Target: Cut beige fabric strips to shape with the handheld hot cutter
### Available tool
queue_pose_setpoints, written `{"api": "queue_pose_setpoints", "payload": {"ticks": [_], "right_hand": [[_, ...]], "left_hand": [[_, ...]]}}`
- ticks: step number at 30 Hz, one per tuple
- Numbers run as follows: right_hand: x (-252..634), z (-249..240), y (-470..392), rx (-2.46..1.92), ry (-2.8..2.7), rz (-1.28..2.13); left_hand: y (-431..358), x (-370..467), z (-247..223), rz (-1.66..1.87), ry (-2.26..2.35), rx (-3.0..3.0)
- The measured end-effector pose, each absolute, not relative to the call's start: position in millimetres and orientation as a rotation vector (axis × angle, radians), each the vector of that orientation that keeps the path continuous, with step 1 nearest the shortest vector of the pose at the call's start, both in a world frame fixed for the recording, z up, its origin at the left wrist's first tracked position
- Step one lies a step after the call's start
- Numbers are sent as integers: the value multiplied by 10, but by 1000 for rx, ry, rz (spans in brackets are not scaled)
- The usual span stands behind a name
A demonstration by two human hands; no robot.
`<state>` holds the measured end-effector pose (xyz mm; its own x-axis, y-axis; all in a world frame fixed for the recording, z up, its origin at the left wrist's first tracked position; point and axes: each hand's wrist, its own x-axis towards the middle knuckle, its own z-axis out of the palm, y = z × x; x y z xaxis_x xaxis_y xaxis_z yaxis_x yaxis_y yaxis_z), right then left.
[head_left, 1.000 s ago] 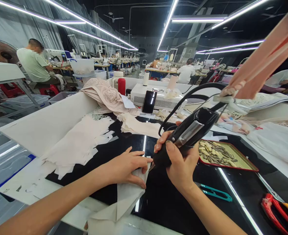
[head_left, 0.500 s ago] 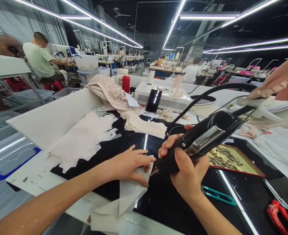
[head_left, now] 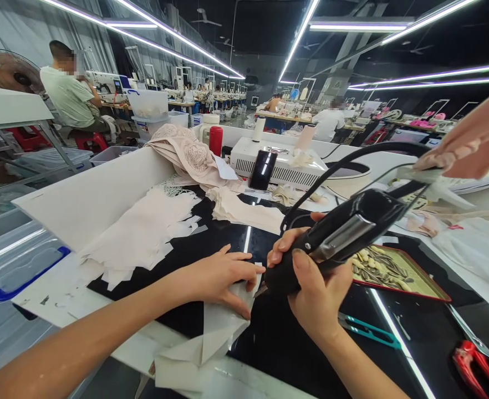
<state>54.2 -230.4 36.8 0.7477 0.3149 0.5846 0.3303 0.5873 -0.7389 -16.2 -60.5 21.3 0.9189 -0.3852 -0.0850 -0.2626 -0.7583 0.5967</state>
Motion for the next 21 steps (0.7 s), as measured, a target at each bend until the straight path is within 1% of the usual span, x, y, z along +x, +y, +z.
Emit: {"api": "queue_pose_setpoints", "payload": {"ticks": [15, 17, 21], "right_hand": [[403, 389, -2324, -980, -718, 9], [409, 413, -2336, -975, -721, 5], [441, 461, -2384, -945, -731, -4]], "left_hand": [[-586, -158, 156, -200, -519, 2505], [-588, -222, 138, -72, -558, 2566], [-695, -532, 114, 408, -447, 2690]]}}
